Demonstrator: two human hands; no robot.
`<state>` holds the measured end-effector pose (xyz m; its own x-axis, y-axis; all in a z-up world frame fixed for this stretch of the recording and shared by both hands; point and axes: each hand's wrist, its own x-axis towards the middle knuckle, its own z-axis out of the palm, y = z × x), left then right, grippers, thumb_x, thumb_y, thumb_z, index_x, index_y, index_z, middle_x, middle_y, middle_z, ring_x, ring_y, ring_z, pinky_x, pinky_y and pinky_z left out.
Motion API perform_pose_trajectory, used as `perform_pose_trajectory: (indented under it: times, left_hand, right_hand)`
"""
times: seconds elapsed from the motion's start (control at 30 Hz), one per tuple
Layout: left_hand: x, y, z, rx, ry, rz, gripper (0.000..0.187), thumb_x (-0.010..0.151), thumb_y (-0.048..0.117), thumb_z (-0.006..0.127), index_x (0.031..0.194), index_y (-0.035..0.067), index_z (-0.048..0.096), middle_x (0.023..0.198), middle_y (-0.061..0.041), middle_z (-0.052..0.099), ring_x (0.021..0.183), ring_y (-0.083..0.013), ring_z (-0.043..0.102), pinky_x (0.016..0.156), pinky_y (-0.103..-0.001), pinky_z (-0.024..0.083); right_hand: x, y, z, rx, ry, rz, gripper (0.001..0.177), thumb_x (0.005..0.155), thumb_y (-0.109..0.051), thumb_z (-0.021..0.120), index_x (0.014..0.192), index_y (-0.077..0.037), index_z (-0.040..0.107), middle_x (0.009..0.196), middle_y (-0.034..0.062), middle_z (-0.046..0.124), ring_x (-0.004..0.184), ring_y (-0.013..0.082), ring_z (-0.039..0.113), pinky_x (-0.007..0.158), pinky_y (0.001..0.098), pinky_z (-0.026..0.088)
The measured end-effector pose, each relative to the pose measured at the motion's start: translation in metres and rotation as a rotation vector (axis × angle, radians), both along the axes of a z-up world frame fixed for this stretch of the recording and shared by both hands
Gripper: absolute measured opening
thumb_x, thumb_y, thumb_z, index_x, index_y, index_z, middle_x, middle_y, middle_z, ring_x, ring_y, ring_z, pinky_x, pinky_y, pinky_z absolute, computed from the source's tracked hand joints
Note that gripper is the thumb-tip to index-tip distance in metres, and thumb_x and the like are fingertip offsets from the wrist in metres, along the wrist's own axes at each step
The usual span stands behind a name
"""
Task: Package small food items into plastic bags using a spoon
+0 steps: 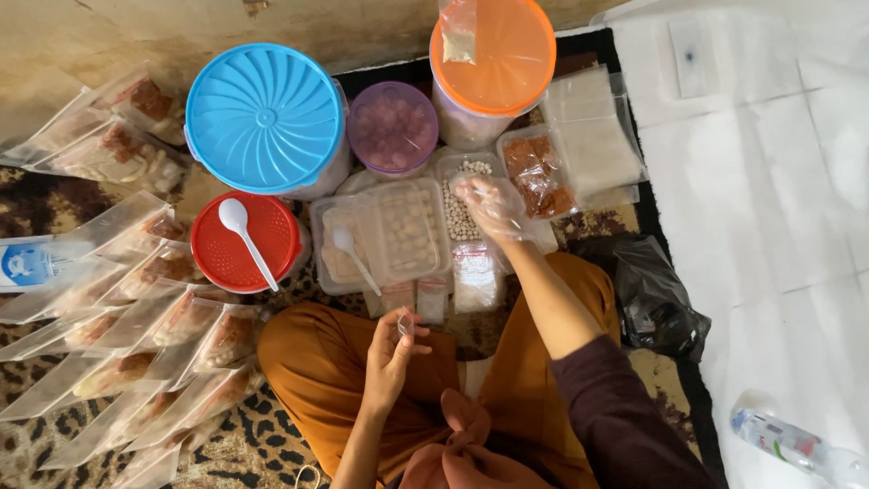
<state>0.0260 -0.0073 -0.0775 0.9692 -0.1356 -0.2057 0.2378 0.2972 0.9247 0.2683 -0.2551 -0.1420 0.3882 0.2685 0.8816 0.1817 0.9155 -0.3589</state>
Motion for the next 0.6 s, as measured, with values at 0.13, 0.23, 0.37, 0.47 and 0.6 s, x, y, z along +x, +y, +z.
perform_pose_trajectory:
  times: [0.13,0.23,0.37,0.47,0.6]
  left_hand:
    - [0.001,-0.001,-0.001,0.002,0.014,-0.010,0.054,0.097,0.037,0.061,0.136,0.002,0.050,0.120,-0.018,0.061,0.101,-0.0258,0.069,0.073,-0.037,0.068]
    - [0.002,-0.003,-0.001,-0.005,0.018,-0.016,0.054,0.097,0.037,0.062,0.135,0.001,0.050,0.119,-0.017,0.060,0.101,-0.0264,0.069,0.072,-0.037,0.068]
    - [0.003,-0.003,0.000,-0.009,0.029,-0.022,0.054,0.096,0.037,0.063,0.136,0.002,0.050,0.120,-0.018,0.060,0.101,-0.0273,0.070,0.071,-0.038,0.068]
    - [0.003,-0.004,0.001,-0.001,0.033,-0.019,0.053,0.097,0.036,0.062,0.135,0.002,0.050,0.119,-0.019,0.061,0.101,-0.0267,0.070,0.072,-0.037,0.068]
    - [0.001,-0.004,-0.004,-0.004,0.026,-0.014,0.053,0.097,0.036,0.062,0.135,0.002,0.050,0.120,-0.019,0.061,0.100,-0.0266,0.069,0.072,-0.038,0.068]
  right_hand:
    - [-0.035,-0.011,0.025,0.090,0.422,0.634,0.055,0.113,-0.015,0.028,0.165,-0.001,0.019,0.172,0.0167,0.013,0.160,0.0246,0.010,0.135,0.0317,0.010]
    - [-0.056,-0.003,0.083,-0.158,0.202,0.021,0.081,0.101,-0.056,0.038,0.164,-0.009,0.024,0.168,0.0121,0.025,0.159,0.0273,0.017,0.135,0.0406,0.016]
    - [-0.058,-0.013,0.108,-0.394,0.317,-0.522,0.035,0.113,-0.024,0.057,0.146,-0.012,0.056,0.146,0.0131,0.060,0.144,0.0300,0.052,0.127,0.0391,0.045]
    - [-0.022,-0.041,0.051,-0.897,-0.112,-1.285,0.052,0.108,0.013,0.050,0.151,-0.015,0.043,0.149,0.0074,0.056,0.137,0.0287,0.060,0.094,0.0174,0.066]
    - [-0.001,-0.034,0.017,-0.803,0.498,-1.099,0.016,0.106,0.003,0.057,0.108,-0.006,0.070,0.112,0.0104,0.075,0.102,0.0191,0.077,0.090,0.0257,0.068]
